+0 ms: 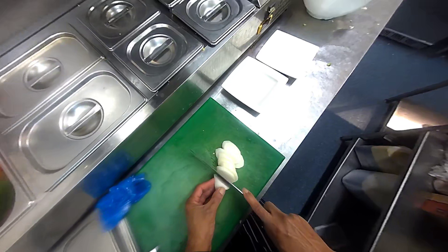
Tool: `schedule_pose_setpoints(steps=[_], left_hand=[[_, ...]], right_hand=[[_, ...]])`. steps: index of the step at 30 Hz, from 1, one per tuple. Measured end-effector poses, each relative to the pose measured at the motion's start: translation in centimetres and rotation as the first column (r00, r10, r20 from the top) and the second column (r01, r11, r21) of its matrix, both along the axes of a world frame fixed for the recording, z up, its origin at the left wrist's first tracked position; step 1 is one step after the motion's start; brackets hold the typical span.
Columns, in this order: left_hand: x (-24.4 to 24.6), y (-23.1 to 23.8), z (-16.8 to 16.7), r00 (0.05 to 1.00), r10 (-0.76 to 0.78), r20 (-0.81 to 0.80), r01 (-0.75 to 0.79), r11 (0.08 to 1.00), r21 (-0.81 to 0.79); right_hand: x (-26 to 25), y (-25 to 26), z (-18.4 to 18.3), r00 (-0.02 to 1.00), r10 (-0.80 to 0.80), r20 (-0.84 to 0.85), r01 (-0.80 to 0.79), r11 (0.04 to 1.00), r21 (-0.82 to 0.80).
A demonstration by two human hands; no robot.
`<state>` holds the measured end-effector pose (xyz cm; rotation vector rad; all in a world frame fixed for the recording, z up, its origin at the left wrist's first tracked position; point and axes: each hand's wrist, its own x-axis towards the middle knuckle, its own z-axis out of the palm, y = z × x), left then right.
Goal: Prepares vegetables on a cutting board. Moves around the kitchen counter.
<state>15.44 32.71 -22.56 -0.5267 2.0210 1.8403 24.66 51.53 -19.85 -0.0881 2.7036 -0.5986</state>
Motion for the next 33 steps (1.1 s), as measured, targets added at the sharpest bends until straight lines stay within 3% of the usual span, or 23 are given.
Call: schedule_pose_setpoints(steps=[11,33], left_hand=[[0.0,-0.3,-0.5,1.0,0.016,0.015,-0.016,1.0,-0.005],[0.0,-0.2,-0.5,1.0,0.0,-0.026,-0.001,0.999,-0.035]], right_hand=[[0.9,0.0,2.8,0.997,0.046,-0.06,-0.048,0.998,-0.034],[0.9,0.2,3.1,0.997,0.058,-0.052,-0.06,0.997,-0.037]])
